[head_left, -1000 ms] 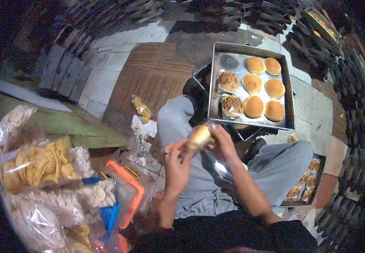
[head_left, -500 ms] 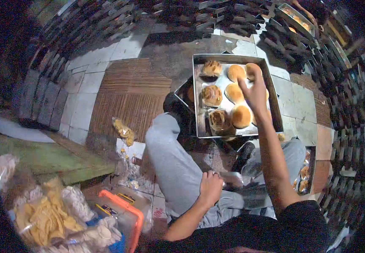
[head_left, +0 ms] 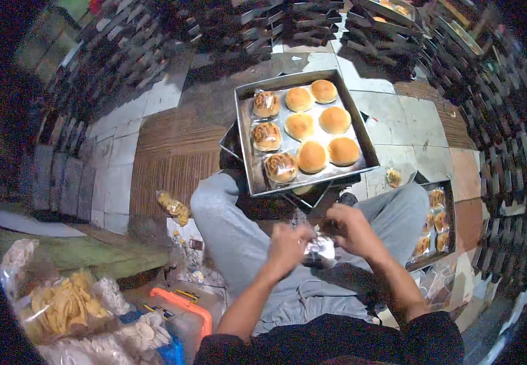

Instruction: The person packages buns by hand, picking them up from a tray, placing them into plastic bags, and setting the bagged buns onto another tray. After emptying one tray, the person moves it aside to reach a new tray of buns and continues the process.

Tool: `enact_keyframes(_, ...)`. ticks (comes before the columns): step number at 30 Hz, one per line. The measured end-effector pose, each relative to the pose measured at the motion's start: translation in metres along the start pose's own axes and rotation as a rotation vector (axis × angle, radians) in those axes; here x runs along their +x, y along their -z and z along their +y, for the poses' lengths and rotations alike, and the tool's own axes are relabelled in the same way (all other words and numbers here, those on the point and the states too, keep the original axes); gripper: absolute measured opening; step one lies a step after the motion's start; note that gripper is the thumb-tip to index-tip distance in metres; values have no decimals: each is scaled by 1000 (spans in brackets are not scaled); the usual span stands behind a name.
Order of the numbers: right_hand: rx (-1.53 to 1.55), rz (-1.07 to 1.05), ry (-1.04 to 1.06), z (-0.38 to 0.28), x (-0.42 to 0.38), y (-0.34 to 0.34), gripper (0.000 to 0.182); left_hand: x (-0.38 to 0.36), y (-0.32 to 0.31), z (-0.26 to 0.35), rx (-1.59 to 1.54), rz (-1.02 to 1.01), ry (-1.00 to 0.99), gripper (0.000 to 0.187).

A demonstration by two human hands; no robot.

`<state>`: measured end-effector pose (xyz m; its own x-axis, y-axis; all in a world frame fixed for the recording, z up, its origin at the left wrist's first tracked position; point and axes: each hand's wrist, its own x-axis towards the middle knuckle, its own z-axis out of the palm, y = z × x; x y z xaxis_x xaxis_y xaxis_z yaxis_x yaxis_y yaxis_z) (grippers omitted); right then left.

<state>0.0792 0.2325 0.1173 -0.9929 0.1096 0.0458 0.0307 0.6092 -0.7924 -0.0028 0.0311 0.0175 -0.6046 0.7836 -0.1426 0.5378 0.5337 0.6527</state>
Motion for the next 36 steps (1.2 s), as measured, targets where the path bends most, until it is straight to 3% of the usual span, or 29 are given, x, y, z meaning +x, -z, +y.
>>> enact_keyframes(2,3,50,18,-22,5,17,30,34,57,17,188,72,-99,8)
enact_keyframes(4,58,14,-1,-44,13,24,25,51,97,26,304,281,-374,25)
enact_keyframes(5,21,141,280,-33,19,10,41,55,113,32,312,284,-380,25)
enact_keyframes(6,21,147,286,-28,21,0,41,57,128,39,313,283,-488,30)
enact_keyframes(7,7,81,245,-26,23,-10,54,56,138,46,313,281,-595,36)
enact_keyframes(8,-10,14,205,-25,26,-16,67,54,142,52,318,284,-598,36)
enact_keyframes(9,-1,-181,159,-30,36,-10,81,50,146,56,410,292,-585,43)
enact_keyframes(10,1,-178,161,-28,39,-16,81,45,147,59,501,300,-570,51)
enact_keyframes(12,-198,24,322,-14,48,-37,90,35,136,59,417,252,-524,55)
enact_keyframes(14,-45,-25,284,-11,66,-56,100,33,127,54,-29,398,-414,57)
enact_keyframes(15,67,10,313,-22,68,-60,102,44,113,57,-244,805,-277,50)
enact_keyframes(16,178,52,343,-31,71,-69,104,51,107,42,-250,803,-279,50)
enact_keyframes(17,437,-47,191,-28,68,-99,106,60,98,20,-837,632,0,49)
enact_keyframes(18,378,124,136,-45,71,-108,97,68,87,1,-1401,404,303,49)
enact_keyframes(19,311,60,150,-42,76,-107,88,77,87,-20,-1323,540,196,46)
enact_keyframes(20,243,1,166,-36,82,-105,79,84,88,-41,-1418,624,260,43)
enact_keyframes(22,-14,90,250,4,108,-85,52,91,115,-42,-1576,849,282,41)
enact_keyframes(24,-342,344,26,75,161,-57,39,87,126,-54,-1497,741,390,39)
enact_keyframes(25,-361,199,-334,84,184,-23,30,87,120,-62,-1540,673,293,38)
enact_keyframes(26,-958,432,140,186,206,-17,29,87,114,-68,-1579,606,197,37)
enact_keyframes(28,-911,171,-196,216,240,28,34,85,111,-65,-1629,520,134,41)
enact_keyframes(30,-818,130,-209,243,264,54,36,83,113,-59,-1797,384,90,47)
enact_keyframes(32,-630,-161,-281,256,289,87,34,84,114,-60,-1819,363,79,50)
enact_keyframes(35,-602,-203,-319,219,275,105,36,84,120,-52,-1954,293,-27,50)
enact_keyframes(36,-373,-116,-258,227,257,108,35,84,119,-49,-1983,280,-40,50)
